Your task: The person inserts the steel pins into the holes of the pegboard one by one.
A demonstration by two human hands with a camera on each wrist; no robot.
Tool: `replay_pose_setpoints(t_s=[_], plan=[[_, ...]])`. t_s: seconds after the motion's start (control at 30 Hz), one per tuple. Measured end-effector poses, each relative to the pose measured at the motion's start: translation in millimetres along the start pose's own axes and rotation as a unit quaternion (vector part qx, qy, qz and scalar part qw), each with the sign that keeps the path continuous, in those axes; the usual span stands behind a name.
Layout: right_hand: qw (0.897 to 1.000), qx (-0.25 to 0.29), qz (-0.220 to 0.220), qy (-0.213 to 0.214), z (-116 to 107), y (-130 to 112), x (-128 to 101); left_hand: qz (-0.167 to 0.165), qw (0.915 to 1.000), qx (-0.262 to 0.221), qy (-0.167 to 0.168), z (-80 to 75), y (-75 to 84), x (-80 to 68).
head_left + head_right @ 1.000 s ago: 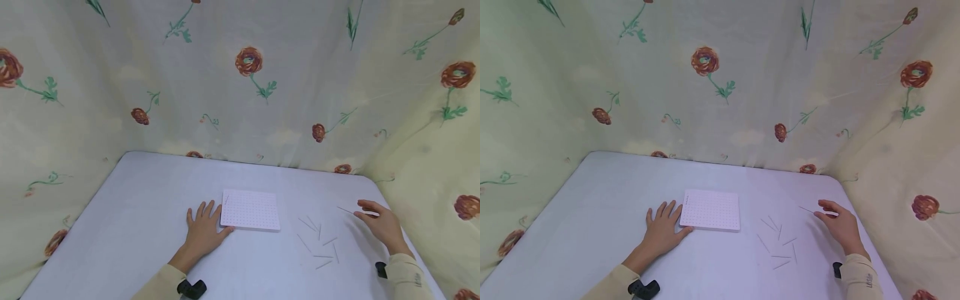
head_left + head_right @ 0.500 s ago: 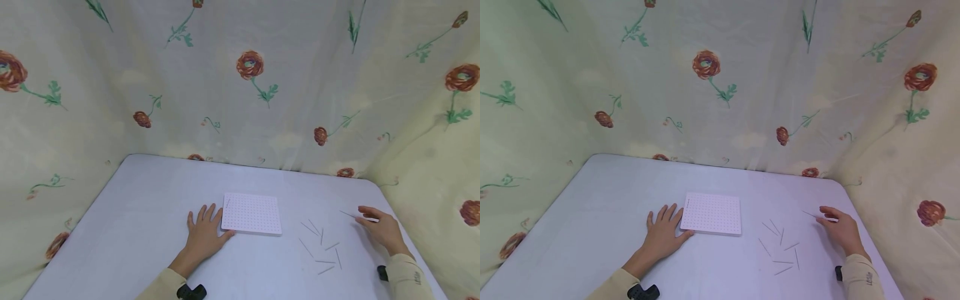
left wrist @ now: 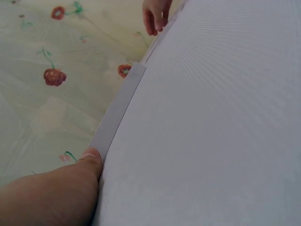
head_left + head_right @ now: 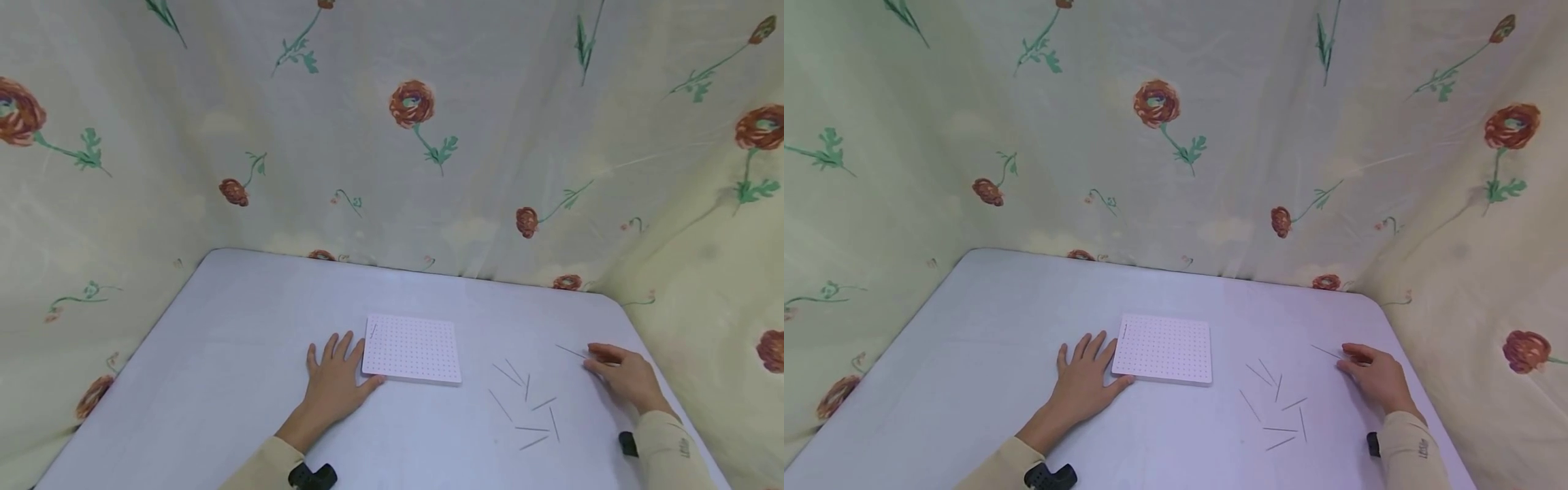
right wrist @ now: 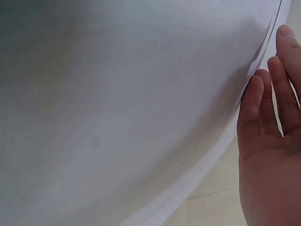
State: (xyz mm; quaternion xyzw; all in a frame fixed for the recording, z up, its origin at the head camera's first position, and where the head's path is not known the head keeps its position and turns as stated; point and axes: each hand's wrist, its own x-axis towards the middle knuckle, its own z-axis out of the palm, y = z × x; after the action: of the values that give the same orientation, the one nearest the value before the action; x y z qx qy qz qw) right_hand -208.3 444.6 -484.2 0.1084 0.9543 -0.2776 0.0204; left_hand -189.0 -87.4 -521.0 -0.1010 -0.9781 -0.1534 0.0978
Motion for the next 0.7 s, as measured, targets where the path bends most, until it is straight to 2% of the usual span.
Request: replay_pose_setpoints(t_s=[0.17, 0.3, 0.7], plan=[[1.000, -0.011, -0.023, -0.010, 5.7, 4.3, 5.5, -0.006, 1.0000, 0.003, -0.001, -1.6, -3.1, -2.1], [0.999, -0.028, -0.027, -0.010, 5.7, 7.2, 7.4, 0.002, 1.0000, -0.004, -0.001, -1.7, -2.0, -2.1], [0.999, -0.039, -0.021, -0.030, 0.8, 7.1, 11.3, 0.001, 1.0000, 0.000, -0.001, 0.0, 3.2, 1.0]])
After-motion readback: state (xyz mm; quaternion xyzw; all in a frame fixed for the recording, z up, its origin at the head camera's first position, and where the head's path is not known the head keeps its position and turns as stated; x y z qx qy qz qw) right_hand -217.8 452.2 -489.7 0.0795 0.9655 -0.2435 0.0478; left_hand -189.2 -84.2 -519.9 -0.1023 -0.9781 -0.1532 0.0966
